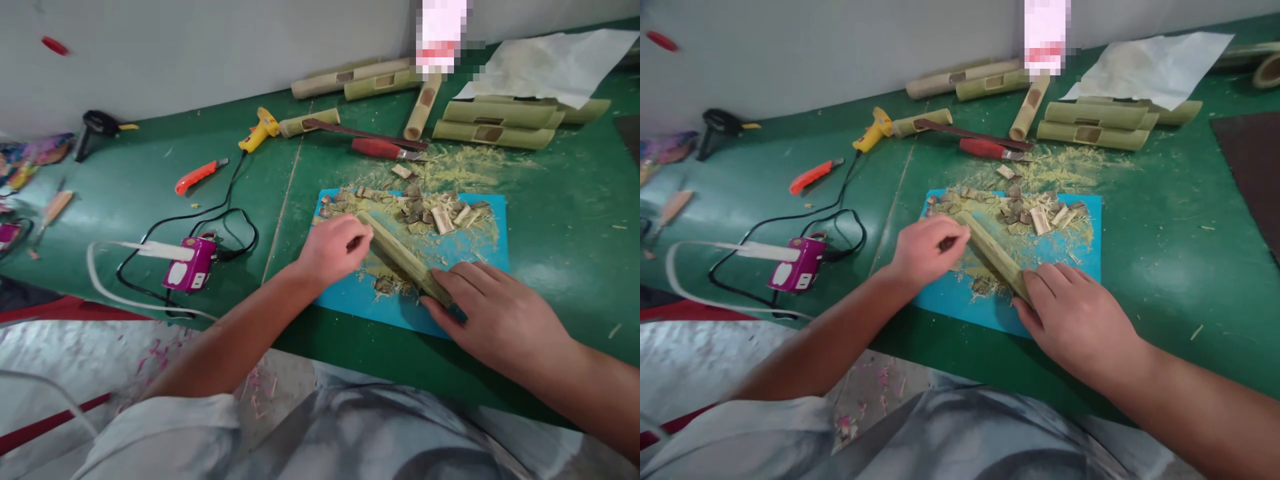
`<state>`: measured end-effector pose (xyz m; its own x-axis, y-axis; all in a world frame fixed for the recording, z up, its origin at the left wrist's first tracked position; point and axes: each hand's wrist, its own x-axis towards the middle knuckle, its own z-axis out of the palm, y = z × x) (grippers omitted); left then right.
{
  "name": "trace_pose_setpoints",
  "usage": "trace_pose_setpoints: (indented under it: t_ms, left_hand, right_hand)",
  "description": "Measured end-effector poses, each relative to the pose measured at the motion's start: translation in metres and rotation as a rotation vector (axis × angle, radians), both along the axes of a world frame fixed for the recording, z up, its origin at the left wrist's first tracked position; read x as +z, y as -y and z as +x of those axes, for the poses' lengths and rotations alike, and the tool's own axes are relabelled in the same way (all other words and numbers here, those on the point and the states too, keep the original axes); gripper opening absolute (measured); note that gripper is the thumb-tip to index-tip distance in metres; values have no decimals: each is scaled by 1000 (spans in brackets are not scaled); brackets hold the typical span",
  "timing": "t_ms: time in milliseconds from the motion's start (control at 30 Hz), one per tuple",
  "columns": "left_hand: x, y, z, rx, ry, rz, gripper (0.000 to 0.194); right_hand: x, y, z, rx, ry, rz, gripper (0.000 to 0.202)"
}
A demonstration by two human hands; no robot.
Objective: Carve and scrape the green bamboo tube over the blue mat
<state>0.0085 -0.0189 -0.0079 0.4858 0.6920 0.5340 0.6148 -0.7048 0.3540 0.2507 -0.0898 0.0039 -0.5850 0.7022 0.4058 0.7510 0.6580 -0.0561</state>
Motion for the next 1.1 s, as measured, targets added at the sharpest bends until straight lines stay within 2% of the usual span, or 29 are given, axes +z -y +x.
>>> trace_pose_setpoints:
  t_ms: [67,167,300,433,667,800,900,1100]
  left_hand:
    - [1,3,2,3,-30,-5,19]
    - [1,7,5,-71,-81,-37,20]
    - [3,13,9,-22,-58,-17,20]
    - [3,17,11,-110,-92,-37,18]
    - [5,16,10,-42,-63,-61,13]
    - [12,29,20,11,-112,-129,17]
    - [15,38,29,-21,-164,-166,21]
    - [14,34,30,47,-171,-106,20]
  right_hand:
    - [0,0,0,0,3,-6,18]
    - [0,1,0,8,6,-15,17]
    - [-1,2,0,0,8,-13,17]
    - [-1,2,0,11,22,-31,18]
    - [1,1,2,15,16,-97,24]
    - [0,2,3,27,17,-90,22]
    - [0,2,3,37,5,-83,23]
    - [-1,2,3,30,-17,-71,21]
